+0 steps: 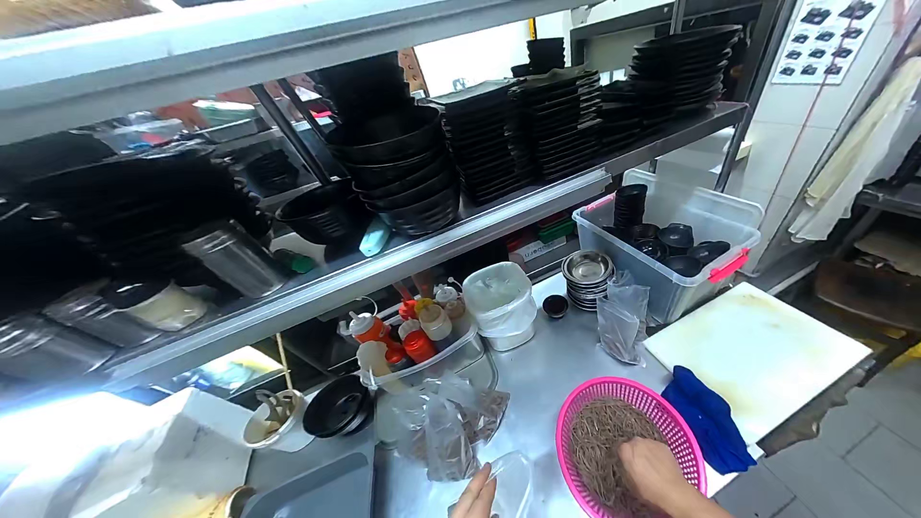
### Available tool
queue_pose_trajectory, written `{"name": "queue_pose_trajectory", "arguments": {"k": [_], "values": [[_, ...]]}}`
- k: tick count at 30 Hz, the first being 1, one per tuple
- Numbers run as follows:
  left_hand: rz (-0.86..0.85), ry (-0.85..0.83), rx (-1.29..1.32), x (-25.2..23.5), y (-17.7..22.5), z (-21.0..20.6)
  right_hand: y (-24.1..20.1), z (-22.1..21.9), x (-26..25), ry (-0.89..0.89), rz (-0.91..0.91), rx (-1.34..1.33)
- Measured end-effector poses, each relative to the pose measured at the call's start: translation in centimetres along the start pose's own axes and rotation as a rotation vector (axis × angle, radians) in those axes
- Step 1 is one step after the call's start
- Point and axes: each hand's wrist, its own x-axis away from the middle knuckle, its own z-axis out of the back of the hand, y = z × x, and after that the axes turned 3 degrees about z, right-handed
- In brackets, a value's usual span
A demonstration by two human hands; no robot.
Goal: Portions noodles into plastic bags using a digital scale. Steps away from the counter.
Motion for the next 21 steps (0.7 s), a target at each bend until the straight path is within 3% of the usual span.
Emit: {"name": "queue_pose_trajectory", "arguments": {"k": [3, 11, 21], "values": [[-0.077, 0.022, 0.123, -0.9, 1.0, 0.3, 0.2, 5.8, 2.1, 0.059, 0.03, -0.044], [-0.117, -0.062, 0.185, -4.8, 5.7, 1.1, 2.5, 19.4, 6.4, 0.137, 0.319, -0.35], [-0.068, -0.343, -0.006, -12.0, 12.0, -2.9, -1.5, 37.1, 16.8, 0.35, 0.485, -0.471]]}}
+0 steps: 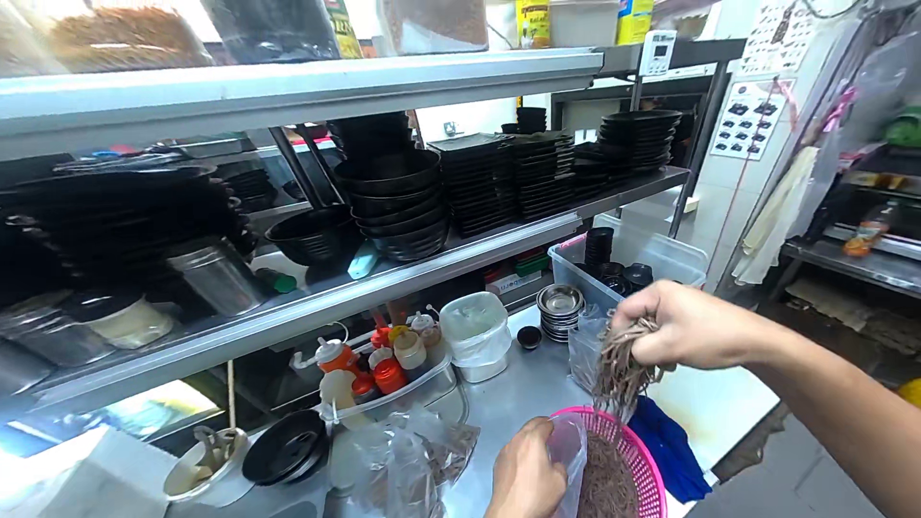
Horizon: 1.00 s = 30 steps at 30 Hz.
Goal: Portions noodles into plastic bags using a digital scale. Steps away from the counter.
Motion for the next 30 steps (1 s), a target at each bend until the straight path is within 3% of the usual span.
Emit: {"name": "queue_pose_trajectory", "arguments": {"k": [3, 6, 13, 18, 23, 27, 30], "values": [[0.031, -0.038, -0.023, -2.1, 1.7, -0.7, -2.7, 1.7, -0.3, 0.029, 0.024, 0.065], [0.041, -0.048, 0.011, -3.0, 3.0, -1.2, -2.5, 0.6, -0.9, 0.028, 0.028, 0.091], [-0.026, 0.133, 0.39, -1.3, 1.6, -4.1, 7.9, -12.5, -2.6, -0.291, -0.049, 0.188], [-0.081, 0.097, 0.482, -1.1, -0.5, -6.5, 10.6, -15.1, -1.7, -0.255, -0.131, -0.091], [-0.061, 0.084, 0.457, -0.7, -0.9, -6.1, 14.3, -15.7, -0.6, -0.079, -0.183, -0.317], [-0.031, 0.096, 0.476, -0.4, -1.4, -5.0, 19.0, -20.6, 1.6, -0.13, -0.189, -0.542], [-0.017, 0.078, 0.487, -0.6, -2.1, -4.8, 20.1, -25.3, 3.3, -0.119, -0.327, -0.721]]}}
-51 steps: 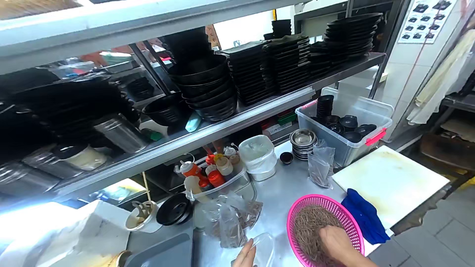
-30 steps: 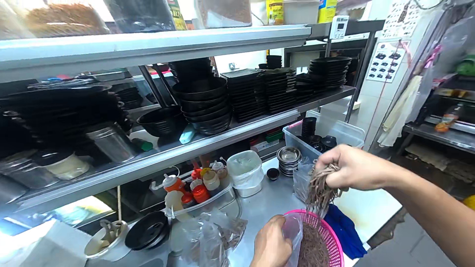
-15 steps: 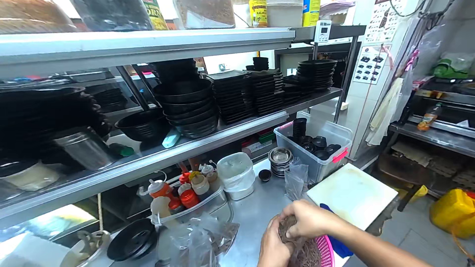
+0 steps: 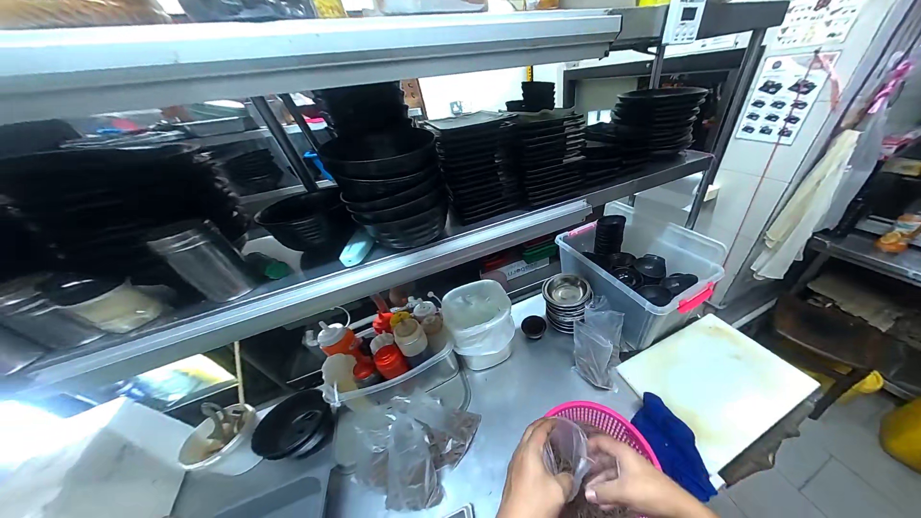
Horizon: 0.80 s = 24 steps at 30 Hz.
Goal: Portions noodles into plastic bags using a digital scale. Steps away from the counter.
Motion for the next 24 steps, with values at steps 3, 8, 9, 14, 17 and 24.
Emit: {"name": "queue_pose_trajectory", "arguments": {"k": [3, 8, 9, 14, 17, 24], "values": [[0.028, -0.025, -0.025, -0.5, -1.0, -0.3, -0.4, -0.8, -0.1, 0.149, -0.083, 0.195], [0.015, -0.064, -0.041, -1.2, -1.7, -1.4, -7.5, 0.4, 1.0, 0.105, 0.117, 0.191], [0.011, -0.063, -0.042, -1.3, -1.6, -1.4, -8.1, 0.6, 0.9, 0.115, 0.14, 0.13], [0.018, -0.038, 0.022, -1.1, -0.4, -0.7, -3.1, 2.0, -0.3, 0.065, 0.086, 0.15], [0.003, -0.044, 0.036, -0.9, -0.2, -0.5, 1.7, -0.3, -0.9, 0.011, 0.033, 0.192], [-0.054, -0.06, 0.028, -1.2, -0.8, -0.7, -5.5, -0.2, 1.1, 0.193, -0.09, 0.681]]}}
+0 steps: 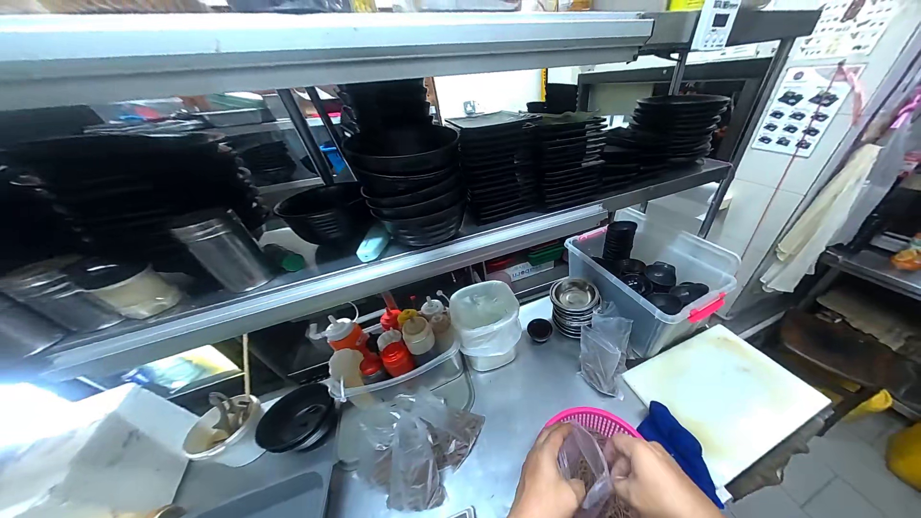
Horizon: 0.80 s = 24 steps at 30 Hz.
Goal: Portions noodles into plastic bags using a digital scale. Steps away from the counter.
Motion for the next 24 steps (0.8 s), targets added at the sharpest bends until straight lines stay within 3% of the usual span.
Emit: {"name": "queue_pose_trajectory", "arguments": {"k": [2, 6, 8, 10, 11, 15, 18, 21, 24], "values": [[-0.029, -0.028, 0.0, -0.2, -0.1, -0.4, -2.3, 1.7, 0.5, 0.029, 0.071, -0.015], [-0.067, -0.028, -0.013, -0.4, -0.6, -1.2, -5.5, 3.5, 0.8, 0.008, 0.176, -0.434], [-0.04, -0.003, -0.002, -0.2, -0.5, -0.4, -5.4, 3.4, 0.7, 0.172, 0.175, -0.554], [0.007, 0.033, 0.023, 0.3, 0.0, 0.9, -3.1, 2.5, -0.7, 0.328, 0.108, -0.405], [0.029, 0.043, 0.043, 0.5, 0.4, 1.6, -1.2, 1.6, -1.8, 0.313, 0.038, -0.223], [0.081, 0.059, 0.122, 1.0, 1.9, 3.5, 6.4, -7.5, -3.9, -0.127, -0.169, 0.23], [0.065, 0.074, 0.138, 1.2, 2.1, 4.1, 8.0, -12.2, -2.7, -0.249, -0.172, 0.437], [0.05, 0.074, 0.158, 1.5, 1.6, 4.6, 6.5, -9.6, -1.9, -0.196, -0.03, 0.412], [0.049, 0.055, 0.192, 1.6, 1.3, 4.3, 4.0, -3.4, -0.9, -0.115, 0.173, 0.221]]}}
